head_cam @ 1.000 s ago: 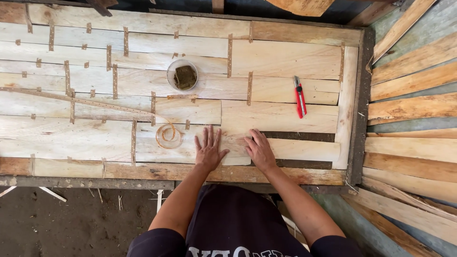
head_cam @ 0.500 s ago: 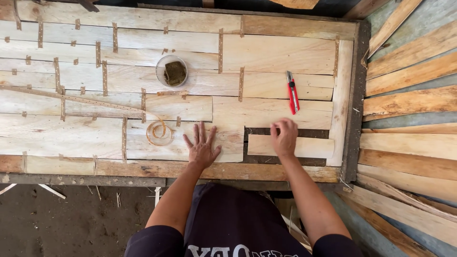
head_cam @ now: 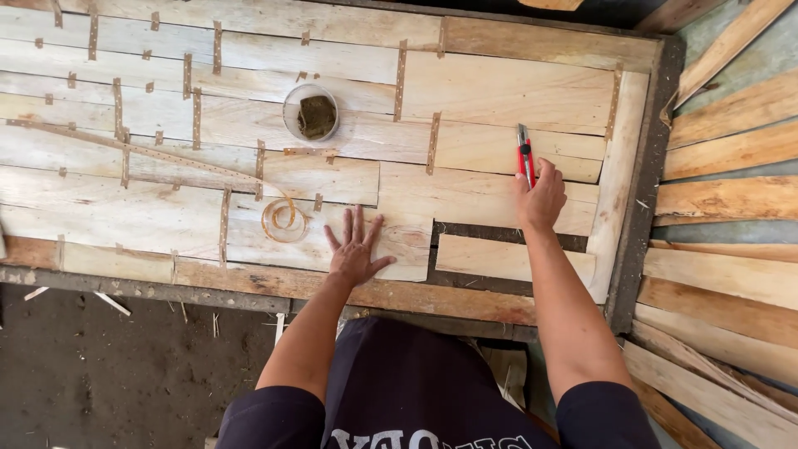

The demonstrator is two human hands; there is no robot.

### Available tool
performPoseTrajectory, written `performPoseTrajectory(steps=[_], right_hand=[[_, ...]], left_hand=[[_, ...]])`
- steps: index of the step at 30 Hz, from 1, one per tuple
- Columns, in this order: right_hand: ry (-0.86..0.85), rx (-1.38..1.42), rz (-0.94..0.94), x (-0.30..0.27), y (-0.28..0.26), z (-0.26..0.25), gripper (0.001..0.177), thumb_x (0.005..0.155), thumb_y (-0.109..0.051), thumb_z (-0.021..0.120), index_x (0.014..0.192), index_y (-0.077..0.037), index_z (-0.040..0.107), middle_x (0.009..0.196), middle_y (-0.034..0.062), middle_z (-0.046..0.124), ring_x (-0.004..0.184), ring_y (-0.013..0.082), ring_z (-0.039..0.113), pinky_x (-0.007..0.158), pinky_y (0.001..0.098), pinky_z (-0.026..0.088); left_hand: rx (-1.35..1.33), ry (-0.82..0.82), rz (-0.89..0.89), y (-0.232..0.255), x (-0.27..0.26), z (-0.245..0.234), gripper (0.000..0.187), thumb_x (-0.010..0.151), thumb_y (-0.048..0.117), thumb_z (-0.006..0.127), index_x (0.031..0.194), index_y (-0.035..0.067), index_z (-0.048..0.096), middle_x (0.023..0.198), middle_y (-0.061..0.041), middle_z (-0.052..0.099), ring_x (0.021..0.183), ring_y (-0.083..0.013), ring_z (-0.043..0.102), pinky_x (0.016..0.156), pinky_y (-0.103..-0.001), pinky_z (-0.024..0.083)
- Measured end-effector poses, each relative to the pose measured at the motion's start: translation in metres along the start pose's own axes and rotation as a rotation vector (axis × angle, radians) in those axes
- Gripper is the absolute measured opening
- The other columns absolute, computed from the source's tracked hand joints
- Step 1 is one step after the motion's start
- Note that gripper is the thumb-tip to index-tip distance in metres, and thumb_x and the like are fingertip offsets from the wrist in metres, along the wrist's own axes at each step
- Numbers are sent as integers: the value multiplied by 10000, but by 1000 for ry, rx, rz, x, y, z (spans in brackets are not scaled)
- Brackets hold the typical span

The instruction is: Applying glue and thin wood strips to a larger wooden panel.

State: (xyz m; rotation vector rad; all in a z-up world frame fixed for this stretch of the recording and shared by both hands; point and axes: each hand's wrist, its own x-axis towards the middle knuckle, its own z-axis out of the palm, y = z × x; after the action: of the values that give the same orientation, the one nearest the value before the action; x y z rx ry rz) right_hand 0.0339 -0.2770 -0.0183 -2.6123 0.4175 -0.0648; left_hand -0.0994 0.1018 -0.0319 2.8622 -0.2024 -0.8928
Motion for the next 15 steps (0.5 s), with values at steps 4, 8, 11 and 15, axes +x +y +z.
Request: performPoseTrajectory(steps=[4,8,11,15], right_hand=[[-53,-41,16,-2,0,4,558,919,-277,790,1386,-111,534,1254,133,607,1180,370,560,949,550,449],[-37,-28,-18,4,7,14,554,902,-141,773,1401,-113,534,1236,154,597,1158,390,553,960,532,457],[-9,-9,-78,4,16,27,525,922,-54,719,1407,-85,522,1220,185,574,1142,405,547,950,517,465],[9,64,-45,-8,-5,19,353,990,-24,617,1327,-50,516,1215,206,554,1123,399,557,931,509,467]], left_hand=[[-40,24,-2,-1,-1,4,1107,765,963,312,1643,380,-24,1702,-153,-191,1564,-362,-163,1131,-776,-81],[-38,-63,-8,-1,1,-6,1073,791,919,358,1652,400,-17,1710,-144,-198,1571,-351,-166,1136,-781,-78],[-129,-31,18,-11,4,6,980,872,826,426,1650,401,9,1709,-144,-198,1569,-357,-175,1141,-776,-84],[-282,-11,68,-17,6,5,849,976,581,541,1652,423,52,1725,-124,-189,1579,-360,-181,1150,-772,-80]])
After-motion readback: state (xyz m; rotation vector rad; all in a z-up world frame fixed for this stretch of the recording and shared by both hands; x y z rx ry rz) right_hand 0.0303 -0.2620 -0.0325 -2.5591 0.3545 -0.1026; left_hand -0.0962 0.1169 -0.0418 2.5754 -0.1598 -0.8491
